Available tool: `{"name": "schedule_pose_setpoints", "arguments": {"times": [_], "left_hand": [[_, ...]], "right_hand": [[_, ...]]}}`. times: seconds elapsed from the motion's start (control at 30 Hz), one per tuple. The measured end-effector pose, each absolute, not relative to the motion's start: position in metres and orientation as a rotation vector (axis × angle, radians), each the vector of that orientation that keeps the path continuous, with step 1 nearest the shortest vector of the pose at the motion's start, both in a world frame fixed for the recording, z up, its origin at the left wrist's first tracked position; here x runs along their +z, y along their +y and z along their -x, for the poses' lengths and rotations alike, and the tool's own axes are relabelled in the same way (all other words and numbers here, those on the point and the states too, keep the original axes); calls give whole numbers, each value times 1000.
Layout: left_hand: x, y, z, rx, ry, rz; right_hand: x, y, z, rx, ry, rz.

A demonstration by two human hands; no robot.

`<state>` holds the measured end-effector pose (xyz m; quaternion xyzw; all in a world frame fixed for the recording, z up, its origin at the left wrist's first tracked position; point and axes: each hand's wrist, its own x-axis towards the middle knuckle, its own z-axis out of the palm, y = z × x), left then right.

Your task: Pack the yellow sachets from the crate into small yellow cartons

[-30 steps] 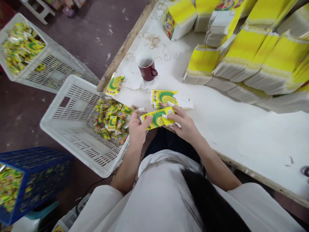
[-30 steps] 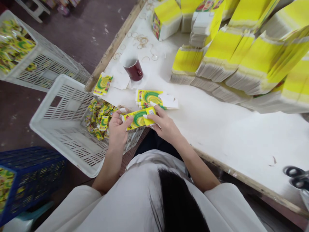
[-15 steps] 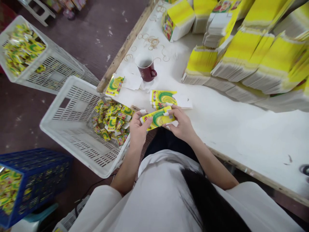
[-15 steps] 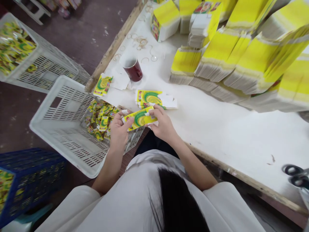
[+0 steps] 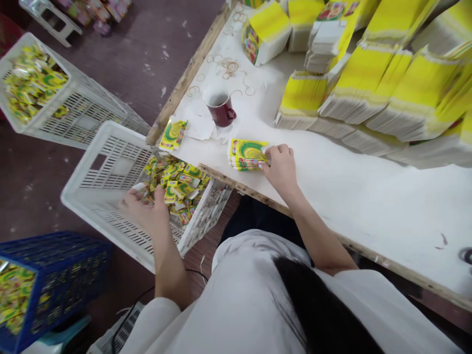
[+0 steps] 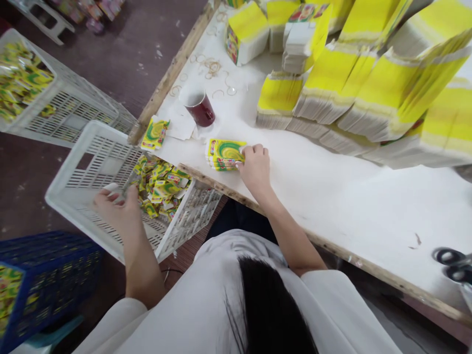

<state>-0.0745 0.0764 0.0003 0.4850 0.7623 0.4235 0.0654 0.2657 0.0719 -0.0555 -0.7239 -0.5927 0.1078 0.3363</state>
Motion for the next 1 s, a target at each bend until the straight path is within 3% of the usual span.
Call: {"name": "schedule_pose_setpoints", "arguments": {"times": [0.2,0.4,0.53,0.87,1.0], "left_hand": [[-24,53,-17,1308,1488,-1151],[-15,43,-86,1316,916,-781],[5,49,-99,1351,949,-616],[-16,44,-83,1291,1072,-831],[-19,47,-73,1278,957,-923]], "right_hand": [[-46,63,-260,409,-1470,1839],[-4,25,-233,1054,-1449,1488],[4,7,-207,1276,-1407,1204],[2,15,-231,979,-1482,1281],[7,16,-240,1040,-1447,1250]]}}
